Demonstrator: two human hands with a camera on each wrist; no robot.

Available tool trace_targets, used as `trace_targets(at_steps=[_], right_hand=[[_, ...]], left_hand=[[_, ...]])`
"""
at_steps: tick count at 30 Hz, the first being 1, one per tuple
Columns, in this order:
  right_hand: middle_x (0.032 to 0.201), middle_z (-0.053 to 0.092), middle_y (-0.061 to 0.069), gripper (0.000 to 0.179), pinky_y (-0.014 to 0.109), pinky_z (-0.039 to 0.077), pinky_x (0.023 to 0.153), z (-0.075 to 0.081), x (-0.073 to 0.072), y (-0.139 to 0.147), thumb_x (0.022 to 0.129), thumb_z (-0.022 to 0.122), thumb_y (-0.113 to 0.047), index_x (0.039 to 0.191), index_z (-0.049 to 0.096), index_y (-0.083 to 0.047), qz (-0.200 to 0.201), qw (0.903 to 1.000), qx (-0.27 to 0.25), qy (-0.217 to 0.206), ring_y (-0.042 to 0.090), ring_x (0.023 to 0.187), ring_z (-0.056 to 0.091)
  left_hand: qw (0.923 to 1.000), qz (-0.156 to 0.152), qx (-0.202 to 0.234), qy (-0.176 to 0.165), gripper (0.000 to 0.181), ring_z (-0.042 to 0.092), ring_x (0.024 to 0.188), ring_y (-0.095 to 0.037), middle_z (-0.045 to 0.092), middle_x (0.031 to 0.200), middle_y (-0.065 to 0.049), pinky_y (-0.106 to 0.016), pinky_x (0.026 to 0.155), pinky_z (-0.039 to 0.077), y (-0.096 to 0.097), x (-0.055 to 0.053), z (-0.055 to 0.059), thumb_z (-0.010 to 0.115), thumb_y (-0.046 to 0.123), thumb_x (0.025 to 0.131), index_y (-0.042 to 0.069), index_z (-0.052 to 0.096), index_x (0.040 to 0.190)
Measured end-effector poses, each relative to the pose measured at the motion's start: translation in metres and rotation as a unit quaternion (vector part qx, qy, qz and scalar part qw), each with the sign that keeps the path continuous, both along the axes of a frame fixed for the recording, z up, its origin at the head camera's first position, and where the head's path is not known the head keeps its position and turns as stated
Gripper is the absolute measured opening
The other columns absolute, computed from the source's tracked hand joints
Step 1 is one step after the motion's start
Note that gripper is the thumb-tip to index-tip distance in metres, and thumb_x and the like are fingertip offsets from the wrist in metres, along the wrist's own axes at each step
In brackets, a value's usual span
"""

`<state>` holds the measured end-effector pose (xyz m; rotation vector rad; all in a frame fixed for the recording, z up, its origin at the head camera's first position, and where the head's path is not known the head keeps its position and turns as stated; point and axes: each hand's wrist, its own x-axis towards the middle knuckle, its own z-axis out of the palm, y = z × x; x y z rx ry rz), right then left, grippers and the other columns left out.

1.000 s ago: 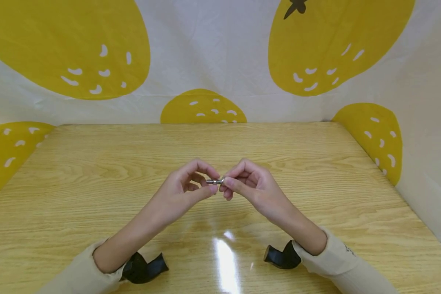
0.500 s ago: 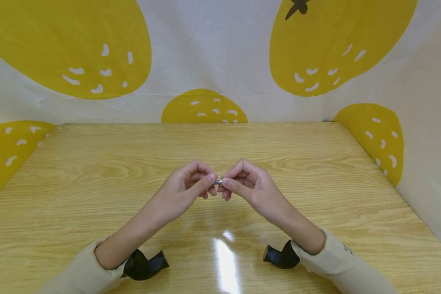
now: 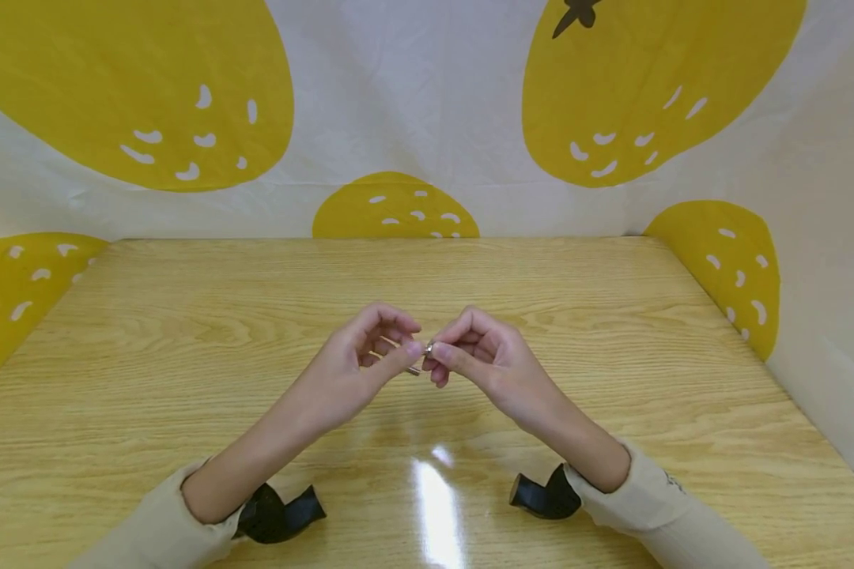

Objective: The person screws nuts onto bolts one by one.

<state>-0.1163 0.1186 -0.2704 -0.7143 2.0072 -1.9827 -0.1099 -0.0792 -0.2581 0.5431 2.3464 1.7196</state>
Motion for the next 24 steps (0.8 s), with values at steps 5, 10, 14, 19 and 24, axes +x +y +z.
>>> trace_targets(at_steps=[5, 10, 14, 19, 24], right_hand=[[0.093, 0.063, 0.006, 0.015, 0.031, 0.055, 0.074, 0.0003, 0.0003, 0.0002, 0.093, 0.055, -0.008, 0.098, 0.050, 0.005, 0.000, 1.0000, 0.003, 0.003, 0.014, 0.077, 0.062], [0.093, 0.064, 0.006, 0.015, 0.032, 0.054, 0.075, 0.0008, 0.0006, 0.0006, 0.093, 0.055, -0.009, 0.098, 0.051, 0.004, -0.005, 1.0000, 0.004, 0.000, 0.014, 0.076, 0.062], [0.092, 0.064, 0.005, 0.015, 0.031, 0.055, 0.074, 0.0008, 0.0005, 0.0002, 0.093, 0.056, -0.008, 0.098, 0.050, 0.005, -0.004, 1.0000, -0.002, -0.003, 0.013, 0.075, 0.063], [0.091, 0.064, 0.004, 0.015, 0.031, 0.055, 0.074, 0.0009, 0.0009, -0.0004, 0.093, 0.055, -0.008, 0.098, 0.050, 0.005, -0.002, 1.0000, -0.004, 0.000, 0.013, 0.075, 0.062], [0.091, 0.063, 0.005, 0.015, 0.031, 0.054, 0.074, 0.0013, 0.0014, -0.0001, 0.093, 0.055, -0.009, 0.098, 0.051, 0.005, -0.002, 1.0000, -0.002, 0.000, 0.013, 0.076, 0.062]], left_hand=[[0.9999, -0.006, 0.002, -0.010, 0.024, 0.061, 0.087, -0.021, 0.063, 0.096, -0.012, -0.035, 0.079, 0.050, 0.0000, -0.0004, -0.0009, 0.051, 0.022, 0.097, 0.001, 0.053, 0.108], [0.9998, 0.005, -0.010, 0.017, 0.019, 0.058, 0.087, -0.018, 0.061, 0.099, -0.007, -0.036, 0.080, 0.047, -0.0002, 0.0011, -0.0003, 0.060, 0.019, 0.091, 0.006, 0.056, 0.104], [0.9993, 0.014, -0.010, 0.032, 0.025, 0.054, 0.092, -0.022, 0.059, 0.106, -0.005, -0.037, 0.083, 0.045, -0.0011, 0.0022, 0.0000, 0.067, 0.015, 0.085, 0.009, 0.057, 0.106], [0.9994, 0.014, -0.023, 0.024, 0.027, 0.056, 0.090, -0.020, 0.060, 0.104, -0.007, -0.036, 0.079, 0.046, -0.0014, 0.0016, -0.0005, 0.060, 0.022, 0.091, 0.007, 0.053, 0.112], [0.9997, 0.002, -0.023, 0.012, 0.023, 0.061, 0.085, -0.016, 0.064, 0.095, -0.009, -0.034, 0.076, 0.048, -0.0010, 0.0011, -0.0011, 0.052, 0.024, 0.096, 0.004, 0.056, 0.107]])
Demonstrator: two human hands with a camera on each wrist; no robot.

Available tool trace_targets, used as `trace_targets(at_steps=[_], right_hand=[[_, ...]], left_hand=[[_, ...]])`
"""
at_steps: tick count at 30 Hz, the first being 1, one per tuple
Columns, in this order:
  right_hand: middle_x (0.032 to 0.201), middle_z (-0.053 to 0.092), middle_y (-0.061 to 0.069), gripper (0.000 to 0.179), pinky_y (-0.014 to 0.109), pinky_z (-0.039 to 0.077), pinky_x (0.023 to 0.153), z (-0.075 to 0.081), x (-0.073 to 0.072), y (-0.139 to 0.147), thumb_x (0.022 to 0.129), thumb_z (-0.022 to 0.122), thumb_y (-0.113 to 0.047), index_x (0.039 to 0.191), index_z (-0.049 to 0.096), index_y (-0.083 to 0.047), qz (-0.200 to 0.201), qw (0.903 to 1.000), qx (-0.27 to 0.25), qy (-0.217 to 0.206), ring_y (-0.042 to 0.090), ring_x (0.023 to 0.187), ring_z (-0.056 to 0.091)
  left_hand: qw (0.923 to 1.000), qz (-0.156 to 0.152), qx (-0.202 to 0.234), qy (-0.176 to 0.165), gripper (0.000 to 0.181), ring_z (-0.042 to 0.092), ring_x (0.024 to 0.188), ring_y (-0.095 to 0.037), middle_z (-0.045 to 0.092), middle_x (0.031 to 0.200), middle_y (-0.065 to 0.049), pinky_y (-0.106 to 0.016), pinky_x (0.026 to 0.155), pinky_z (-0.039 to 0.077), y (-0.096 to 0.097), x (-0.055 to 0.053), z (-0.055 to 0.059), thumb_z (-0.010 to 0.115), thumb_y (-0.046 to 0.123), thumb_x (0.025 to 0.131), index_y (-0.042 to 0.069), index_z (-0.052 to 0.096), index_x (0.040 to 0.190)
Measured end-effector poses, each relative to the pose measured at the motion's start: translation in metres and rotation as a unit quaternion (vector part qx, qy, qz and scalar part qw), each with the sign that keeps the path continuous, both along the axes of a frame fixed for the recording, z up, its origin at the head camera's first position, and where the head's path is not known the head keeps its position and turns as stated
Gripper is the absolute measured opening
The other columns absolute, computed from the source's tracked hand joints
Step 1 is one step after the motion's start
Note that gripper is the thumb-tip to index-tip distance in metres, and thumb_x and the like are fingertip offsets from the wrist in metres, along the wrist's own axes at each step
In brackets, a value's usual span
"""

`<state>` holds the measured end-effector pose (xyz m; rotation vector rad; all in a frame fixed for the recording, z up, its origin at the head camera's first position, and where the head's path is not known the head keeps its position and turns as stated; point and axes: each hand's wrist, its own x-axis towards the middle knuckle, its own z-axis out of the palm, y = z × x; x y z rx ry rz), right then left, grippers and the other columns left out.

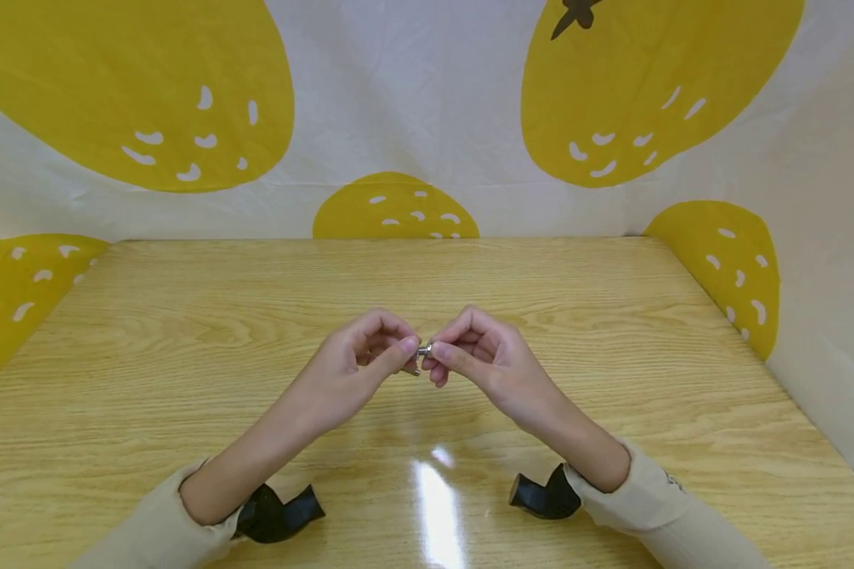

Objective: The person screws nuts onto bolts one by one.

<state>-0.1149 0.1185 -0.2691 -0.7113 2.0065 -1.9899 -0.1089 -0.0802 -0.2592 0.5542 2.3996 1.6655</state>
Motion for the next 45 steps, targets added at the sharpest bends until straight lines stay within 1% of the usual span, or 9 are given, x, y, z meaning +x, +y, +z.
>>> trace_targets(at_steps=[6, 10, 14, 18, 26, 30, 35, 39, 45], right_hand=[[0.092, 0.063, 0.005, 0.017, 0.031, 0.055, 0.075, -0.0004, 0.0004, 0.0007, 0.093, 0.056, -0.010, 0.099, 0.050, 0.005, 0.000, 1.0000, -0.001, 0.001, 0.013, 0.076, 0.062], [0.091, 0.063, 0.004, 0.017, 0.031, 0.055, 0.075, -0.0004, 0.0004, 0.0004, 0.093, 0.056, -0.009, 0.099, 0.050, 0.006, 0.000, 1.0000, -0.002, 0.001, 0.012, 0.075, 0.062], [0.091, 0.064, 0.003, 0.017, 0.031, 0.055, 0.074, -0.0004, 0.0005, -0.0001, 0.093, 0.056, -0.010, 0.099, 0.050, 0.005, 0.000, 1.0000, -0.001, 0.002, 0.013, 0.075, 0.062], [0.092, 0.063, 0.004, 0.017, 0.032, 0.055, 0.075, -0.0003, 0.0008, -0.0006, 0.093, 0.055, -0.010, 0.099, 0.050, 0.005, 0.000, 1.0000, 0.002, 0.005, 0.013, 0.076, 0.062], [0.093, 0.063, 0.006, 0.018, 0.031, 0.055, 0.075, -0.0016, 0.0009, 0.0002, 0.093, 0.056, -0.010, 0.099, 0.050, 0.006, 0.000, 1.0000, -0.002, 0.001, 0.013, 0.076, 0.062], [0.091, 0.063, 0.003, 0.018, 0.030, 0.055, 0.074, -0.0027, 0.0005, -0.0001, 0.093, 0.056, -0.009, 0.098, 0.050, 0.007, 0.002, 1.0000, -0.007, 0.000, 0.012, 0.076, 0.063], [0.092, 0.064, 0.002, 0.019, 0.030, 0.055, 0.074, -0.0032, 0.0007, -0.0009, 0.093, 0.056, -0.010, 0.098, 0.050, 0.007, 0.007, 0.9999, -0.011, 0.002, 0.013, 0.076, 0.063], [0.095, 0.064, 0.003, 0.019, 0.030, 0.054, 0.074, -0.0028, 0.0013, -0.0009, 0.093, 0.055, -0.010, 0.100, 0.050, 0.006, 0.011, 0.9999, -0.010, -0.001, 0.013, 0.077, 0.062], [0.095, 0.063, 0.005, 0.018, 0.031, 0.054, 0.076, -0.0021, 0.0015, -0.0011, 0.093, 0.055, -0.010, 0.100, 0.050, 0.006, 0.005, 1.0000, -0.003, -0.004, 0.013, 0.077, 0.062]], left_hand=[[0.9997, 0.007, 0.006, 0.024, 0.016, 0.057, 0.091, -0.017, 0.063, 0.099, 0.000, -0.037, 0.084, 0.045, 0.0000, 0.0018, 0.0024, 0.064, 0.018, 0.088, 0.012, 0.059, 0.102], [0.9995, 0.007, 0.015, 0.026, 0.024, 0.054, 0.095, -0.020, 0.060, 0.106, -0.002, -0.038, 0.086, 0.045, -0.0010, 0.0021, 0.0020, 0.069, 0.017, 0.084, 0.012, 0.058, 0.105], [0.9998, 0.010, -0.002, 0.018, 0.027, 0.055, 0.091, -0.018, 0.060, 0.104, -0.005, -0.036, 0.081, 0.046, -0.0006, 0.0012, 0.0007, 0.062, 0.024, 0.090, 0.008, 0.055, 0.111], [1.0000, 0.002, -0.003, 0.006, 0.024, 0.059, 0.085, -0.016, 0.063, 0.096, -0.007, -0.035, 0.078, 0.047, -0.0004, 0.0010, 0.0001, 0.053, 0.026, 0.095, 0.005, 0.056, 0.108], [0.9997, 0.004, 0.006, 0.023, 0.015, 0.058, 0.089, -0.017, 0.063, 0.099, 0.000, -0.037, 0.083, 0.046, 0.0006, 0.0032, 0.0022, 0.064, 0.018, 0.088, 0.012, 0.059, 0.102], [0.9993, 0.001, 0.019, 0.031, 0.023, 0.056, 0.093, -0.020, 0.060, 0.104, -0.003, -0.038, 0.085, 0.045, 0.0003, 0.0029, 0.0013, 0.068, 0.014, 0.084, 0.010, 0.058, 0.105], [0.9997, -0.011, 0.010, 0.018, 0.030, 0.058, 0.089, -0.018, 0.060, 0.104, -0.008, -0.034, 0.080, 0.048, -0.0007, 0.0018, -0.0011, 0.061, 0.020, 0.091, 0.005, 0.052, 0.115], [0.9998, -0.019, 0.008, -0.002, 0.025, 0.060, 0.081, -0.017, 0.063, 0.094, -0.009, -0.029, 0.073, 0.051, -0.0010, 0.0018, -0.0018, 0.054, 0.022, 0.095, 0.002, 0.053, 0.111], [0.9999, -0.010, 0.007, 0.011, 0.017, 0.060, 0.086, -0.017, 0.063, 0.098, -0.002, -0.032, 0.077, 0.050, -0.0012, 0.0038, 0.0000, 0.060, 0.021, 0.091, 0.012, 0.057, 0.105]])
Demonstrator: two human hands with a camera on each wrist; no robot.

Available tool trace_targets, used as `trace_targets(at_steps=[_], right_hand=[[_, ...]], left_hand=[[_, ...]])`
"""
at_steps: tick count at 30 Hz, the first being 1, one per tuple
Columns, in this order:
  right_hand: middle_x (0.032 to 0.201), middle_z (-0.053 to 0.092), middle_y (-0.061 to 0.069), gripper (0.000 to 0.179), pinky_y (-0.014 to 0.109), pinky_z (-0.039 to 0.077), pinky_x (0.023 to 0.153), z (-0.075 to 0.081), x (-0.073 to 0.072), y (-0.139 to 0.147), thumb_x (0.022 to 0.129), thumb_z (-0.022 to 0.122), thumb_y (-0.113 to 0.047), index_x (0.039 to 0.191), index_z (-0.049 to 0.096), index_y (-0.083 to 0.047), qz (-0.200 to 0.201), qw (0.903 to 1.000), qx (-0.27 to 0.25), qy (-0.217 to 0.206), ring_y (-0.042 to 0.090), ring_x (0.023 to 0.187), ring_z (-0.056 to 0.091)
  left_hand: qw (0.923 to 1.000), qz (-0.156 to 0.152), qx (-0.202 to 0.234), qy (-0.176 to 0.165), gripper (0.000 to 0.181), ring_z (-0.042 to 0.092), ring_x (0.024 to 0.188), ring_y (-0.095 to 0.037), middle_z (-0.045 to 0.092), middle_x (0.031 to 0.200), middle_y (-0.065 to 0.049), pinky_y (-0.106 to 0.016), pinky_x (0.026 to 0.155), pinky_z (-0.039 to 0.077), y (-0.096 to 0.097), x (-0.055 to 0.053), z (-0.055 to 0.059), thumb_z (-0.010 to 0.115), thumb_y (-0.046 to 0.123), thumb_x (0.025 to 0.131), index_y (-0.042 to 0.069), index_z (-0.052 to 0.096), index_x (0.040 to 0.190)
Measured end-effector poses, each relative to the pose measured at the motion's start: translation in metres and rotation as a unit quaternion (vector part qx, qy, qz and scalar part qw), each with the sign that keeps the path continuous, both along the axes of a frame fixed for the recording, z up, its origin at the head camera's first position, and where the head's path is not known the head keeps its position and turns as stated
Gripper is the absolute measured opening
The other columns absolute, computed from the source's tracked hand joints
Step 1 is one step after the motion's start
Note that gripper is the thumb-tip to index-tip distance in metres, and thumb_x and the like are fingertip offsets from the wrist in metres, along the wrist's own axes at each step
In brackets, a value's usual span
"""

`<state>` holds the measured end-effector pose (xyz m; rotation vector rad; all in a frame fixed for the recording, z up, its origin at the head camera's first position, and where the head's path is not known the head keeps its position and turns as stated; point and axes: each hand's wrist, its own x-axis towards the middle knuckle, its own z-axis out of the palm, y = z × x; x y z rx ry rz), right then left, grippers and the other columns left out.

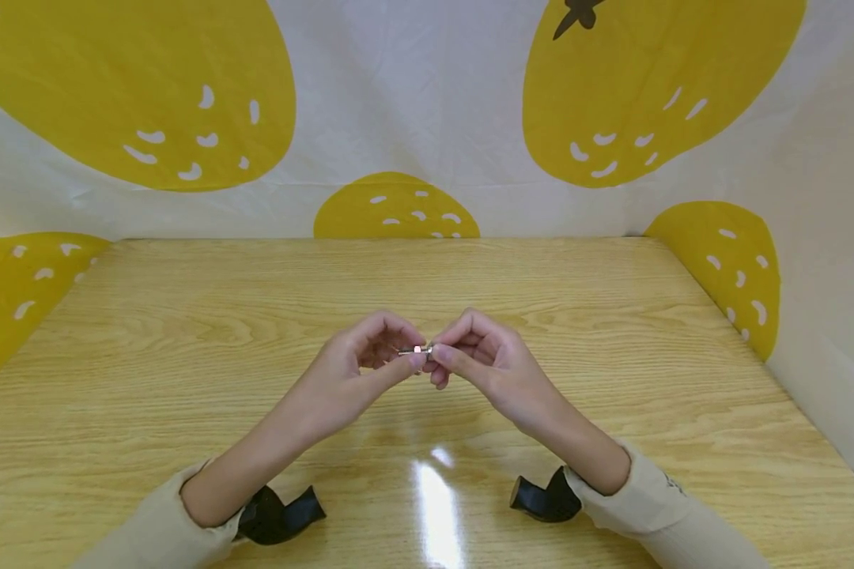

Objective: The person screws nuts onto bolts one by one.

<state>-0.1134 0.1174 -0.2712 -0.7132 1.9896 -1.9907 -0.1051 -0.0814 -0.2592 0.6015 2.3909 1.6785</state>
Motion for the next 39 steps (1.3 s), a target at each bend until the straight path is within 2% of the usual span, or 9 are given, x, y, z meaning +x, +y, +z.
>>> trace_targets(at_steps=[3, 8, 11, 15, 17, 22, 27, 34, 39], right_hand=[[0.094, 0.063, 0.005, 0.018, 0.031, 0.054, 0.075, -0.0001, -0.0001, -0.0001, 0.093, 0.056, -0.011, 0.099, 0.050, 0.006, -0.001, 1.0000, 0.000, 0.000, 0.013, 0.077, 0.062], [0.093, 0.063, 0.004, 0.019, 0.030, 0.054, 0.074, -0.0009, -0.0002, -0.0006, 0.093, 0.056, -0.010, 0.099, 0.050, 0.006, 0.004, 1.0000, -0.005, 0.000, 0.013, 0.077, 0.062], [0.094, 0.064, 0.005, 0.018, 0.030, 0.054, 0.074, -0.0010, -0.0002, -0.0008, 0.093, 0.055, -0.010, 0.099, 0.050, 0.006, 0.004, 1.0000, -0.004, -0.001, 0.013, 0.077, 0.062], [0.096, 0.064, 0.006, 0.017, 0.030, 0.054, 0.075, -0.0006, 0.0000, -0.0006, 0.094, 0.054, -0.010, 0.100, 0.050, 0.005, 0.005, 1.0000, -0.002, -0.002, 0.014, 0.078, 0.063], [0.096, 0.064, 0.005, 0.017, 0.031, 0.054, 0.076, -0.0005, 0.0000, -0.0003, 0.094, 0.054, -0.010, 0.100, 0.050, 0.005, 0.005, 1.0000, -0.002, -0.002, 0.014, 0.078, 0.063], [0.094, 0.063, 0.004, 0.018, 0.030, 0.054, 0.075, -0.0006, -0.0002, 0.0000, 0.093, 0.055, -0.010, 0.100, 0.050, 0.006, 0.002, 1.0000, -0.002, -0.001, 0.013, 0.077, 0.063], [0.092, 0.063, 0.003, 0.019, 0.030, 0.054, 0.074, -0.0011, -0.0002, -0.0004, 0.093, 0.056, -0.010, 0.100, 0.050, 0.006, 0.003, 1.0000, -0.005, -0.001, 0.012, 0.077, 0.063], [0.094, 0.063, 0.004, 0.019, 0.030, 0.054, 0.075, -0.0002, 0.0006, -0.0014, 0.093, 0.055, -0.011, 0.100, 0.050, 0.006, 0.006, 1.0000, -0.004, -0.003, 0.013, 0.078, 0.062], [0.095, 0.063, 0.005, 0.017, 0.031, 0.054, 0.076, 0.0001, 0.0003, -0.0011, 0.094, 0.055, -0.010, 0.100, 0.050, 0.005, 0.002, 1.0000, 0.002, -0.001, 0.013, 0.078, 0.062]], left_hand=[[0.9998, 0.002, 0.008, 0.018, 0.017, 0.059, 0.090, -0.017, 0.061, 0.102, 0.000, -0.037, 0.082, 0.048, -0.0004, 0.0004, 0.0005, 0.065, 0.017, 0.088, 0.014, 0.058, 0.103], [0.9994, 0.009, 0.013, 0.032, 0.028, 0.057, 0.090, -0.018, 0.060, 0.103, -0.006, -0.038, 0.082, 0.047, -0.0003, -0.0008, -0.0006, 0.067, 0.015, 0.085, 0.008, 0.056, 0.110], [0.9998, 0.011, 0.004, 0.017, 0.028, 0.058, 0.087, -0.017, 0.062, 0.100, -0.007, -0.034, 0.079, 0.048, -0.0008, -0.0021, -0.0014, 0.063, 0.020, 0.089, 0.006, 0.054, 0.112], [1.0000, 0.004, -0.004, -0.007, 0.024, 0.061, 0.082, -0.016, 0.065, 0.093, -0.007, -0.029, 0.072, 0.050, -0.0011, -0.0028, -0.0015, 0.056, 0.024, 0.094, 0.005, 0.055, 0.108], [0.9999, 0.005, -0.008, -0.007, 0.020, 0.061, 0.081, -0.017, 0.065, 0.092, -0.006, -0.029, 0.071, 0.050, -0.0006, -0.0024, -0.0009, 0.056, 0.024, 0.094, 0.007, 0.056, 0.105], [0.9997, 0.008, -0.005, 0.021, 0.016, 0.058, 0.091, -0.016, 0.063, 0.100, 0.001, -0.036, 0.083, 0.047, 0.0001, -0.0010, 0.0000, 0.065, 0.019, 0.088, 0.015, 0.058, 0.102], [0.9993, 0.007, 0.008, 0.035, 0.028, 0.055, 0.094, -0.019, 0.059, 0.107, -0.004, -0.039, 0.086, 0.045, 0.0001, -0.0011, -0.0004, 0.069, 0.015, 0.084, 0.010, 0.056, 0.108], [0.9996, 0.007, -0.022, 0.014, 0.024, 0.058, 0.084, -0.016, 0.063, 0.095, -0.006, -0.031, 0.076, 0.048, -0.0009, -0.0015, -0.0032, 0.056, 0.025, 0.094, 0.005, 0.055, 0.109], [0.9996, 0.006, -0.015, 0.023, 0.019, 0.059, 0.083, -0.016, 0.064, 0.094, -0.004, -0.029, 0.074, 0.049, -0.0005, -0.0003, -0.0021, 0.057, 0.023, 0.093, 0.008, 0.057, 0.105]])
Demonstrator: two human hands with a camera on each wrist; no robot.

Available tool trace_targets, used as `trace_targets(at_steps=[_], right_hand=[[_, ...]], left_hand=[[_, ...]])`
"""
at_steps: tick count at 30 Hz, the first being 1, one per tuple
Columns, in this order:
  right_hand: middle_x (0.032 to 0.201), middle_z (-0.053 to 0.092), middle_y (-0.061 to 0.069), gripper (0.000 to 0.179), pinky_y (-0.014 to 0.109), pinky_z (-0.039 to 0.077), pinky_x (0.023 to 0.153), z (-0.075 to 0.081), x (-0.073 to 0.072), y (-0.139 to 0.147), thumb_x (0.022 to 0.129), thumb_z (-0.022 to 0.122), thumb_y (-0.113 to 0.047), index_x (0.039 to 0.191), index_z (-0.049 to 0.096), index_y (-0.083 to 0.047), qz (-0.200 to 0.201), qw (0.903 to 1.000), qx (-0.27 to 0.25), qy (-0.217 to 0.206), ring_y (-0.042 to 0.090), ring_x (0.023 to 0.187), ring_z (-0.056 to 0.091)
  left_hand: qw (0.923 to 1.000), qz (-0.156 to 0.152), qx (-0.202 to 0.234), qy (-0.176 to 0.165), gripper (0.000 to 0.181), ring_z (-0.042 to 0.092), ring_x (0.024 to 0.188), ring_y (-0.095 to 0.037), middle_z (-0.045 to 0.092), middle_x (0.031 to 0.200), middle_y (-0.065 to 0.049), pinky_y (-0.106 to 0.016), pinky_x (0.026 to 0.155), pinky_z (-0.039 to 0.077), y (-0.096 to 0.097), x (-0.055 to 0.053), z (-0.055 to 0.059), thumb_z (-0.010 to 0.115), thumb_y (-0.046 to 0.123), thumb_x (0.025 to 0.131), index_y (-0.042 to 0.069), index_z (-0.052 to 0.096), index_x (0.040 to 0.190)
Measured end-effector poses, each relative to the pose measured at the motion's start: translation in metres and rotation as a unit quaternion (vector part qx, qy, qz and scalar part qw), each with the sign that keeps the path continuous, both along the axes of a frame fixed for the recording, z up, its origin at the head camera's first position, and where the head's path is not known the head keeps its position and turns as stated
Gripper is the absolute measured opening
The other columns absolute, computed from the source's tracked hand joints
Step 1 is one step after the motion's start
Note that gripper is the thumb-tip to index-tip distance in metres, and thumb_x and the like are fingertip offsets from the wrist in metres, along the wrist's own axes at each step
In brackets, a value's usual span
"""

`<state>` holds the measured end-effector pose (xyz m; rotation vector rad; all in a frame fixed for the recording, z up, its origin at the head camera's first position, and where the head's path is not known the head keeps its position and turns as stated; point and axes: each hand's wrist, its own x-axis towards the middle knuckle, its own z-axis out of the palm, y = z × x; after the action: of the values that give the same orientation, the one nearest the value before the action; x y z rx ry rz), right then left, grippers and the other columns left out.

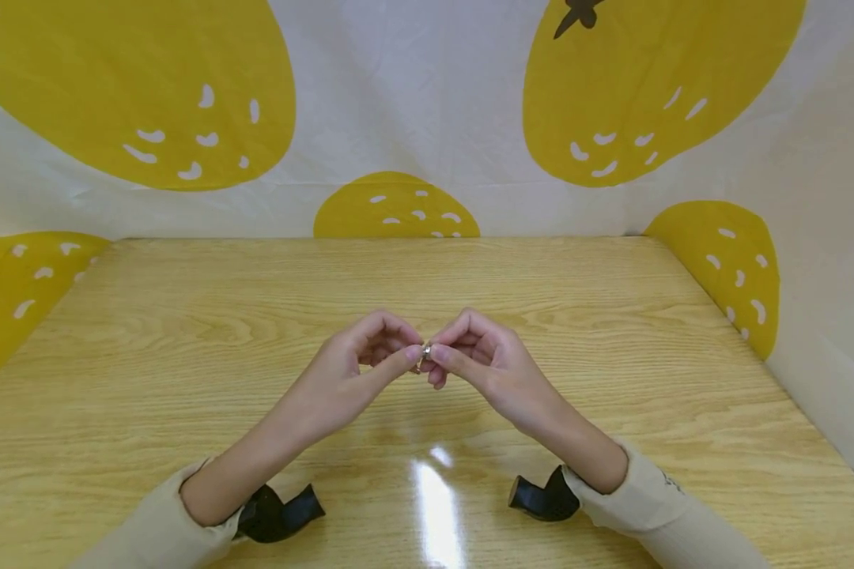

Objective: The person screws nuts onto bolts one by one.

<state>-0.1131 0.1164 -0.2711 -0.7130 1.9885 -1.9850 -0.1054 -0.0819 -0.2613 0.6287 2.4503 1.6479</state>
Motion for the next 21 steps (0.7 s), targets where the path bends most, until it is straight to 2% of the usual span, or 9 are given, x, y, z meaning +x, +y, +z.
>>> trace_targets(at_steps=[6, 11, 16, 21], right_hand=[[0.093, 0.063, 0.004, 0.018, 0.031, 0.054, 0.075, 0.0002, 0.0000, 0.0000, 0.093, 0.056, -0.010, 0.099, 0.050, 0.006, -0.001, 1.0000, -0.005, 0.002, 0.013, 0.076, 0.063], [0.092, 0.063, 0.004, 0.018, 0.030, 0.054, 0.075, 0.0004, 0.0007, -0.0003, 0.093, 0.056, -0.010, 0.099, 0.050, 0.006, -0.002, 1.0000, -0.008, 0.000, 0.012, 0.076, 0.063], [0.093, 0.064, 0.003, 0.019, 0.030, 0.054, 0.076, -0.0003, 0.0005, -0.0005, 0.093, 0.056, -0.012, 0.100, 0.050, 0.006, -0.002, 1.0000, -0.009, 0.000, 0.012, 0.077, 0.063], [0.094, 0.063, 0.003, 0.019, 0.029, 0.054, 0.076, -0.0013, 0.0006, -0.0006, 0.093, 0.055, -0.012, 0.100, 0.049, 0.005, 0.003, 0.9999, -0.012, -0.003, 0.012, 0.078, 0.062]], left_hand=[[0.9996, 0.000, 0.014, 0.024, 0.016, 0.057, 0.092, -0.014, 0.062, 0.101, 0.003, -0.037, 0.084, 0.047, 0.0006, 0.0021, 0.0024, 0.064, 0.016, 0.088, 0.015, 0.058, 0.103], [0.9994, 0.008, 0.024, 0.022, 0.026, 0.055, 0.093, -0.018, 0.060, 0.105, -0.002, -0.038, 0.085, 0.045, 0.0005, 0.0016, 0.0020, 0.069, 0.014, 0.084, 0.012, 0.057, 0.107], [0.9997, 0.021, -0.005, 0.014, 0.030, 0.055, 0.090, -0.016, 0.060, 0.102, -0.004, -0.035, 0.081, 0.046, 0.0005, 0.0005, -0.0001, 0.062, 0.024, 0.090, 0.009, 0.054, 0.114], [0.9996, 0.020, -0.012, 0.018, 0.022, 0.056, 0.087, -0.015, 0.062, 0.098, -0.003, -0.035, 0.080, 0.047, 0.0010, 0.0007, 0.0003, 0.060, 0.024, 0.092, 0.007, 0.057, 0.106]])
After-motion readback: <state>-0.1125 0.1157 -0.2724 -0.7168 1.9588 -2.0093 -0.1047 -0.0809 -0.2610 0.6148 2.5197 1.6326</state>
